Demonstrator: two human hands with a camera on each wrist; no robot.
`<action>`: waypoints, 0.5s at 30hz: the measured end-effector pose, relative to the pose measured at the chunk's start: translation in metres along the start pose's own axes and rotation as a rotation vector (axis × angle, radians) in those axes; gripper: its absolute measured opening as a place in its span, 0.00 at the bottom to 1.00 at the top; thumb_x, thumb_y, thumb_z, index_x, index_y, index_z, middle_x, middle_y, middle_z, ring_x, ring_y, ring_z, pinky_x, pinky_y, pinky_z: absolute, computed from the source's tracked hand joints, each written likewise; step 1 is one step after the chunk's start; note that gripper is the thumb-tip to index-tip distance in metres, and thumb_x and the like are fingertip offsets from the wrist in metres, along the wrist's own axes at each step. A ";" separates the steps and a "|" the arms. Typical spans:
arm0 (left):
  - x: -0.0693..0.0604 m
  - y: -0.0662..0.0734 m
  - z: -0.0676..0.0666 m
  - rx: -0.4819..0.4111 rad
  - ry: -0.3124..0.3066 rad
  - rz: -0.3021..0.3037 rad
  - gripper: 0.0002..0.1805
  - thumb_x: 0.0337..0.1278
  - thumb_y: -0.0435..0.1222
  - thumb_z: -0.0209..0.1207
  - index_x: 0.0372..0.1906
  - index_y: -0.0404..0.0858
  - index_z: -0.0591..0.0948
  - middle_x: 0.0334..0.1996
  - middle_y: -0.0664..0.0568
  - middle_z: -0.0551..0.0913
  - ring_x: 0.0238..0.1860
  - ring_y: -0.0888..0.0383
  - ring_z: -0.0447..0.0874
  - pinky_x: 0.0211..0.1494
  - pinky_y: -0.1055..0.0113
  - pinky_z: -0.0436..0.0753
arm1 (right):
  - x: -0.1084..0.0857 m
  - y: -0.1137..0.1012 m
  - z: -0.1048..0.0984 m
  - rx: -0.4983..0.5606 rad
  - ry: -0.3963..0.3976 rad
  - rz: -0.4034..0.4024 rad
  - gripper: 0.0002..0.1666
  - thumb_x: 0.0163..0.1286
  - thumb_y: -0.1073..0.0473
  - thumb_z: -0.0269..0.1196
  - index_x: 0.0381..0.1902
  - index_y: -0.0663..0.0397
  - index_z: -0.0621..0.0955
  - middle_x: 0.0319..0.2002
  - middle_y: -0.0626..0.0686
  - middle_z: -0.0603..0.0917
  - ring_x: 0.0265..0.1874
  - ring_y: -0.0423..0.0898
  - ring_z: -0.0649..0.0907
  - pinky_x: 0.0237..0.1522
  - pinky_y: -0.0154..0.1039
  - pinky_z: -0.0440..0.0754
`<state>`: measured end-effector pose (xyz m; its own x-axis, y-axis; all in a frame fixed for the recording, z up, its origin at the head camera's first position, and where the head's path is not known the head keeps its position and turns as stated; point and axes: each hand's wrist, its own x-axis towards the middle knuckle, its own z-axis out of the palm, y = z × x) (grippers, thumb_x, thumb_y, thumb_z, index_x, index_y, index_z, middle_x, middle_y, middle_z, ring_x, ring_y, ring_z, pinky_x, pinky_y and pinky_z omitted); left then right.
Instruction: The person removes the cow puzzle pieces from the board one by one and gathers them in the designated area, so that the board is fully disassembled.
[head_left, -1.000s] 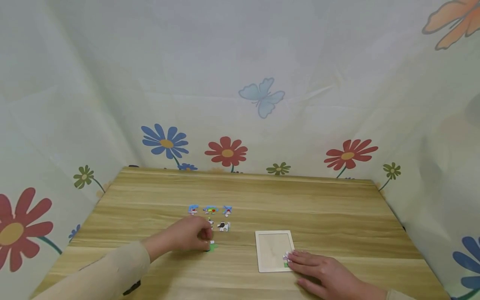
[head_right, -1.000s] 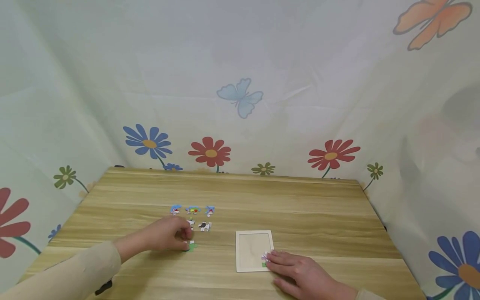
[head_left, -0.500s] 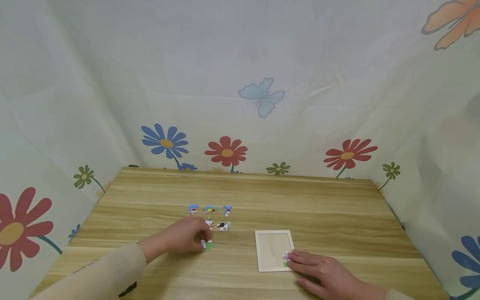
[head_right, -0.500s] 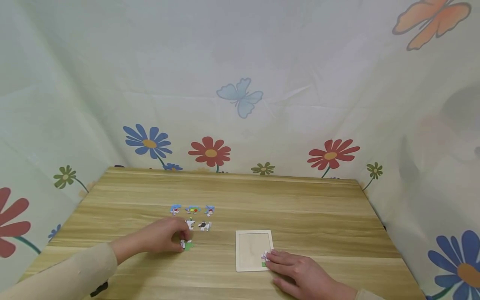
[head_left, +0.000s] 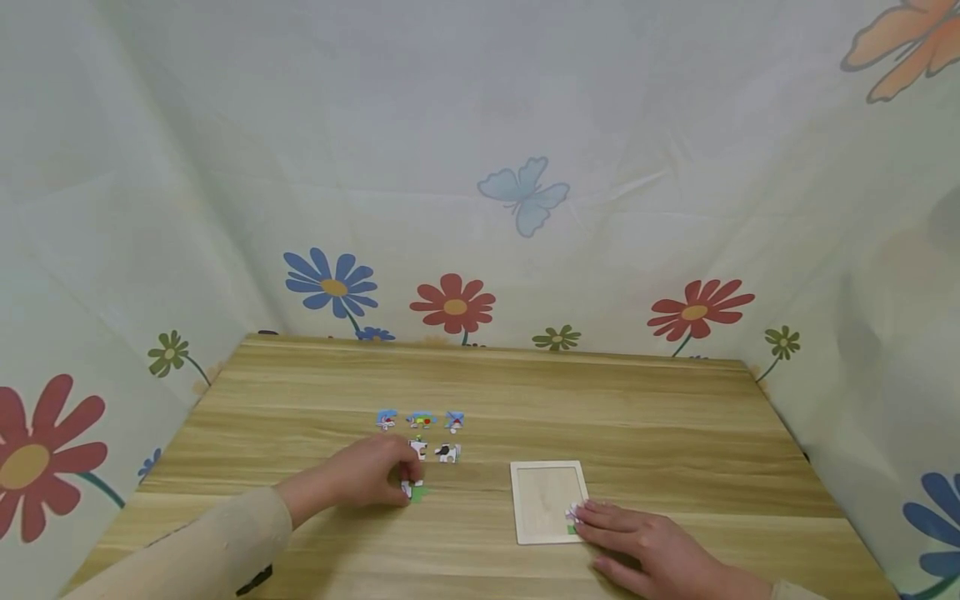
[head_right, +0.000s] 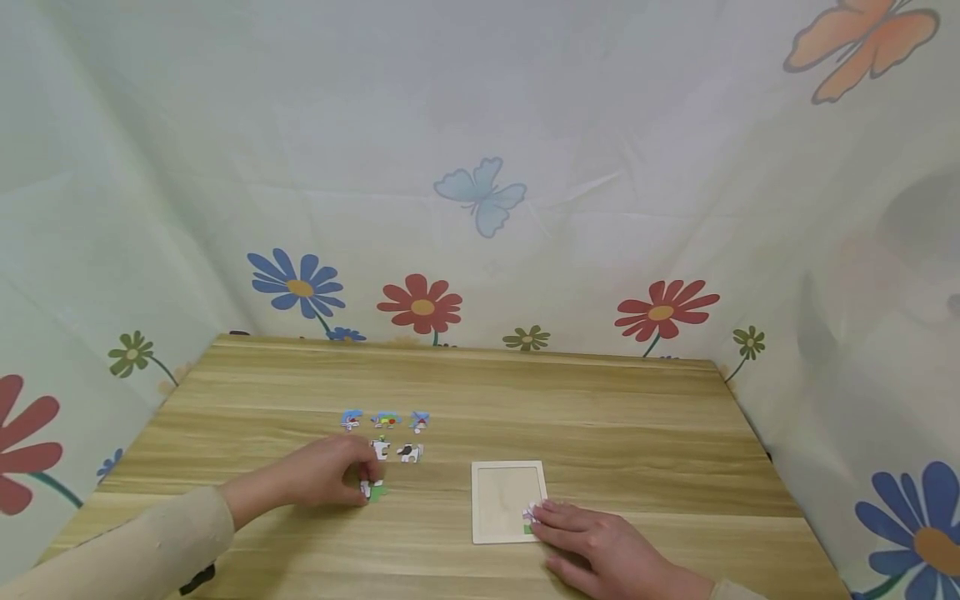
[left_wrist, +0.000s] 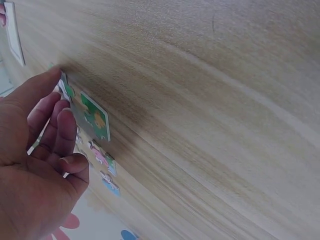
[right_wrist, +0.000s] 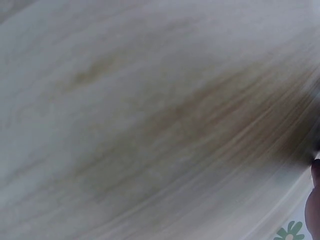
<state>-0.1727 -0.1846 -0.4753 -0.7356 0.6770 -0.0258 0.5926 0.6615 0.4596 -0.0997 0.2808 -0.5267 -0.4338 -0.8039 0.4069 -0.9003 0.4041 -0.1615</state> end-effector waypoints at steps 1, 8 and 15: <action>0.000 0.000 0.000 -0.006 -0.002 -0.001 0.13 0.49 0.36 0.80 0.37 0.49 0.86 0.35 0.65 0.83 0.40 0.67 0.79 0.49 0.62 0.81 | 0.000 0.000 0.000 -0.001 -0.002 0.000 0.30 0.74 0.53 0.72 0.71 0.52 0.81 0.68 0.52 0.83 0.65 0.51 0.85 0.71 0.29 0.71; 0.004 -0.004 -0.009 -0.050 -0.009 -0.051 0.10 0.55 0.36 0.78 0.37 0.50 0.87 0.37 0.65 0.84 0.41 0.64 0.80 0.48 0.62 0.82 | -0.001 0.001 0.001 -0.008 0.000 0.002 0.30 0.74 0.53 0.72 0.71 0.52 0.81 0.68 0.51 0.83 0.65 0.51 0.84 0.70 0.30 0.71; 0.014 -0.005 -0.023 -0.073 -0.008 -0.042 0.09 0.56 0.35 0.77 0.40 0.44 0.88 0.36 0.60 0.85 0.39 0.58 0.81 0.43 0.63 0.80 | -0.001 0.002 0.001 -0.012 0.012 -0.003 0.31 0.73 0.53 0.72 0.71 0.52 0.81 0.68 0.51 0.83 0.65 0.51 0.84 0.71 0.30 0.71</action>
<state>-0.1932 -0.1858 -0.4577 -0.7565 0.6518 -0.0531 0.5358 0.6643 0.5212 -0.1011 0.2816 -0.5280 -0.4308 -0.7999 0.4178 -0.9010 0.4072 -0.1495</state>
